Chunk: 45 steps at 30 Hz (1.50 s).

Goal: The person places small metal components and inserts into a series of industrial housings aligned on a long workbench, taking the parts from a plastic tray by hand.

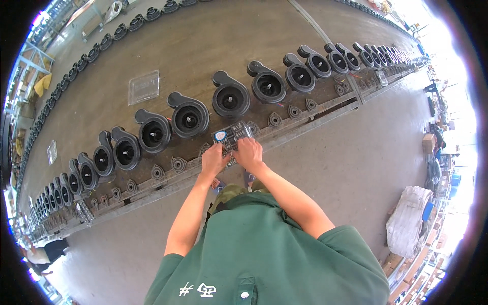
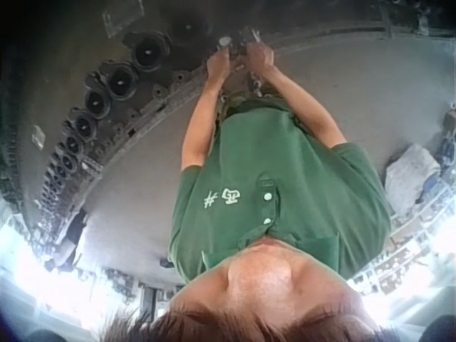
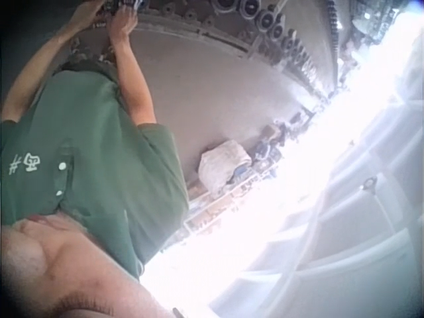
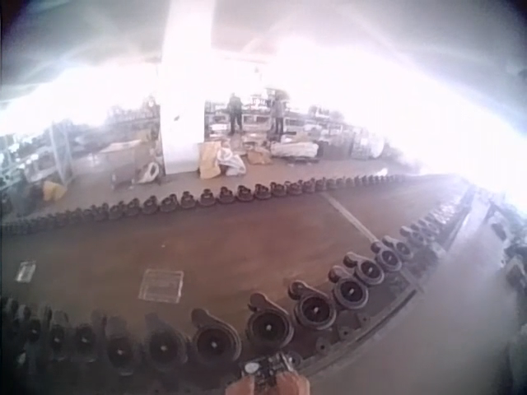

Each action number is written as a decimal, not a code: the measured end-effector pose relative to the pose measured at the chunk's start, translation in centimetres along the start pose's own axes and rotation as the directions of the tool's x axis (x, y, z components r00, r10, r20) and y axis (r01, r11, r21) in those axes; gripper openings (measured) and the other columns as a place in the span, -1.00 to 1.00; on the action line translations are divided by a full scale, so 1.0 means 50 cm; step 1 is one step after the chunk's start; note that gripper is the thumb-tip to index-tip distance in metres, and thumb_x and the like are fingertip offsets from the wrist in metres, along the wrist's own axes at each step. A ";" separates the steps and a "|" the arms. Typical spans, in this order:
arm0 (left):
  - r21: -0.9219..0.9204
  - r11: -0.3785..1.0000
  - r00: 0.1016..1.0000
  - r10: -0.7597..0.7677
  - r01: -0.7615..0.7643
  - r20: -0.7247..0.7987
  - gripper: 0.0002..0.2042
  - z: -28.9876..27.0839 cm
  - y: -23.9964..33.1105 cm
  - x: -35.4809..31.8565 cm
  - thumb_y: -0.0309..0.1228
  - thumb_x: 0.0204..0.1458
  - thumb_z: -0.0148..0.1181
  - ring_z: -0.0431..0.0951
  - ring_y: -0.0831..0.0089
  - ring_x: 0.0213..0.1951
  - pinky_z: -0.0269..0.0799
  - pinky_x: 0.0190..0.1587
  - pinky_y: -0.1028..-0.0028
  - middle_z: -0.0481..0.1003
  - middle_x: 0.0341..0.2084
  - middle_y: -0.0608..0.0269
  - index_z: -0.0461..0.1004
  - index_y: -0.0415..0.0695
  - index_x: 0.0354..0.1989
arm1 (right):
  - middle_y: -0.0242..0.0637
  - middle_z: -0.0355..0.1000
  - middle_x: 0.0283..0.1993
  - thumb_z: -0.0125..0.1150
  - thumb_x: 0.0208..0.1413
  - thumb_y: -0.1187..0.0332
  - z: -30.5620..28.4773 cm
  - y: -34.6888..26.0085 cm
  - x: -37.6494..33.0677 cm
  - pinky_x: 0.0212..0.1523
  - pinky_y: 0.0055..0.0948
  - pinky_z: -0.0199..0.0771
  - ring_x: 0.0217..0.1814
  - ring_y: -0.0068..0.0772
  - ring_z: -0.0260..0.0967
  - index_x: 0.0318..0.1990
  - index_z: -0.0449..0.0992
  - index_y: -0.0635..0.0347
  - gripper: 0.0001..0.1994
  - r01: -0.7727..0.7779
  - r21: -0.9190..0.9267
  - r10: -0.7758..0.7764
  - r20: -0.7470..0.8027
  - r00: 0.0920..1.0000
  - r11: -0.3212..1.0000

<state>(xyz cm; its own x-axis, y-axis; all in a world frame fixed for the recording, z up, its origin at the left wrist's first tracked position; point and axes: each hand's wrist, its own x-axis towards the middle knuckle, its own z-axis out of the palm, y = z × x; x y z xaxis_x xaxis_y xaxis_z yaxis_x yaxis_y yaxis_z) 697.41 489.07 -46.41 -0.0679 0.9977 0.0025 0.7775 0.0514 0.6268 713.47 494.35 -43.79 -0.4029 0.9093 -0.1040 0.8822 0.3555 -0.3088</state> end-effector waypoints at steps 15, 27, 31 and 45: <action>-0.924 -0.125 0.882 -0.276 0.361 0.382 -0.80 -0.037 -0.024 -0.105 -0.48 0.16 0.12 0.67 0.31 -0.27 0.59 -0.25 0.38 0.63 -0.26 0.11 0.50 -0.29 -0.09 | -0.02 0.63 -0.26 0.37 -0.13 0.02 -0.014 -0.031 0.041 -0.09 -0.11 0.60 -0.12 -0.02 0.62 -0.35 0.67 0.27 -0.58 -0.172 -0.126 0.192 0.165 0.967 0.977; -0.768 -0.424 0.719 -0.312 0.480 0.621 -0.66 0.043 0.000 -0.071 -0.19 0.34 0.02 0.59 0.29 -0.37 0.60 -0.26 0.27 0.54 -0.41 0.18 0.54 -0.24 -0.24 | -0.08 0.61 -0.33 0.40 -0.14 -0.04 -0.075 -0.026 -0.002 -0.17 -0.10 0.57 -0.24 0.02 0.59 -0.38 0.64 0.20 -0.57 -0.182 0.147 0.174 0.065 0.983 0.972; -0.778 -0.417 0.721 -0.326 0.471 0.611 -0.67 0.021 0.061 -0.027 -0.18 0.35 0.02 0.58 0.33 -0.42 0.56 -0.36 0.30 0.53 -0.47 0.20 0.53 -0.20 -0.29 | -0.16 0.61 -0.37 0.40 -0.05 -0.01 -0.088 -0.018 -0.044 -0.20 -0.10 0.56 -0.27 0.01 0.58 -0.39 0.61 0.18 -0.61 -0.093 0.359 0.094 0.013 0.995 0.929; -0.737 -0.520 0.679 -0.351 0.432 0.645 -0.69 -0.011 -0.038 -0.120 -0.20 0.22 0.27 0.57 0.24 -0.43 0.40 -0.50 0.38 0.54 -0.47 0.12 0.39 -0.09 -0.48 | -0.15 0.57 -0.27 0.42 -0.02 0.02 0.011 0.027 -0.073 -0.20 -0.05 0.53 -0.17 0.01 0.57 -0.35 0.58 0.15 -0.64 -0.101 0.066 0.095 0.086 0.992 0.993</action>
<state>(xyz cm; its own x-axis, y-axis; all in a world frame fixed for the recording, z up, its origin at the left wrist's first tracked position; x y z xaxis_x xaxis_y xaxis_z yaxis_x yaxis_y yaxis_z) 696.00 482.98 -47.20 0.0847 0.6879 -0.7208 -0.8943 0.3715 0.2494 716.03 491.39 -44.32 -0.3366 0.9171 -0.2135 0.9002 0.2469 -0.3587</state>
